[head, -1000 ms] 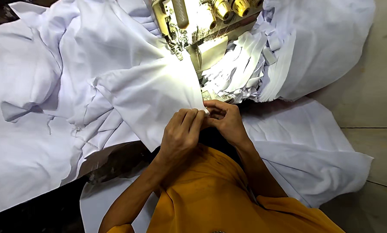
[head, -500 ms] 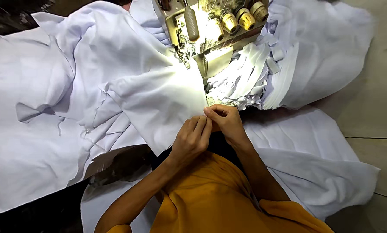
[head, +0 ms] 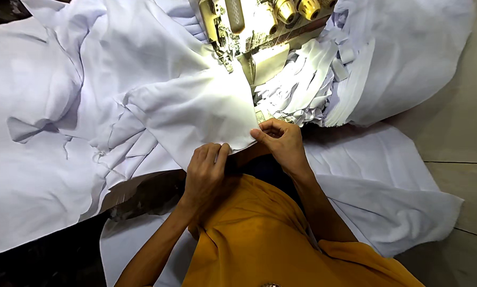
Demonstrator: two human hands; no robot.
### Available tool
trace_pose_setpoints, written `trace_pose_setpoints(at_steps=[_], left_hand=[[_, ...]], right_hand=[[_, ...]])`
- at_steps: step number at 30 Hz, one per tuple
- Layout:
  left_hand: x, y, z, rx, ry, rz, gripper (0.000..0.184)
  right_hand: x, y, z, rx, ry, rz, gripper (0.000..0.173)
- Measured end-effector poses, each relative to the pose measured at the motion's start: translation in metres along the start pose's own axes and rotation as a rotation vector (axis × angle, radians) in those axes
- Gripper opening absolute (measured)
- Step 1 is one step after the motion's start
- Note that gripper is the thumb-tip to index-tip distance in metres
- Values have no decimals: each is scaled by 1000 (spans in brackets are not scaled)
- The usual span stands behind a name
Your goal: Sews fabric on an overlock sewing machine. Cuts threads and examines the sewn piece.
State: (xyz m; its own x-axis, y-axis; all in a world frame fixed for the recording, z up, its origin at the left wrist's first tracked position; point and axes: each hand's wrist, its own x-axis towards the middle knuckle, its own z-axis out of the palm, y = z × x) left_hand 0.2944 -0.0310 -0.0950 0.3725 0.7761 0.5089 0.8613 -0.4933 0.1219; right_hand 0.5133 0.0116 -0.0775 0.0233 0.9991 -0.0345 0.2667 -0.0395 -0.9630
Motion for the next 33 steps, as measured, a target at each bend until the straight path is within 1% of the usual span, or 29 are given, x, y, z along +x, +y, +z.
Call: trace_pose_setpoints(at_steps=[4, 8, 12, 13, 15, 17, 19, 21, 23, 24, 25, 27, 29, 30, 33], left_hand=[[-6, -10, -11, -85, 39, 56, 14], [-4, -12, -14, -81, 62, 119, 11], [5, -12, -12, -23, 57, 88, 12], [7, -11, -12, 2, 41, 69, 10], [11, -7, -13, 72, 3, 24, 3], [15, 0, -15, 81, -29, -28, 29], [24, 8, -15, 32, -11, -60, 55], [35, 11, -11, -10, -31, -71, 80], [46, 3, -4, 0, -55, -87, 98], [48, -5, 0, 9, -66, -95, 102], [48, -14, 3, 20, -65, -103, 101], [44, -25, 1, 60, -40, -129, 91], [39, -28, -3, 86, -44, -152, 88], [38, -28, -5, 85, -51, -155, 92], [42, -29, -8, 52, -71, -165, 115]], right_hand=[[-3, 0, 1, 89, -23, -28, 13], [-4, -5, 0, 168, -66, 55, 14], [-4, -8, 2, 238, -38, 89, 18], [-4, -8, 2, 249, -30, 88, 20], [-4, -7, 2, 278, -26, 64, 31], [-6, -7, 2, 310, -30, 30, 41], [-10, -9, 4, 310, -15, -38, 43], [-15, -8, 6, 298, 18, -111, 38], [-16, -4, 9, 277, 54, -180, 28], [-16, -1, 9, 272, 66, -208, 24], [-16, 3, 10, 263, 69, -229, 21], [-14, 9, 10, 266, 64, -275, 19], [-14, 13, 13, 295, 66, -296, 17], [-14, 14, 15, 312, 69, -298, 17], [-9, 14, 15, 348, 80, -293, 16]])
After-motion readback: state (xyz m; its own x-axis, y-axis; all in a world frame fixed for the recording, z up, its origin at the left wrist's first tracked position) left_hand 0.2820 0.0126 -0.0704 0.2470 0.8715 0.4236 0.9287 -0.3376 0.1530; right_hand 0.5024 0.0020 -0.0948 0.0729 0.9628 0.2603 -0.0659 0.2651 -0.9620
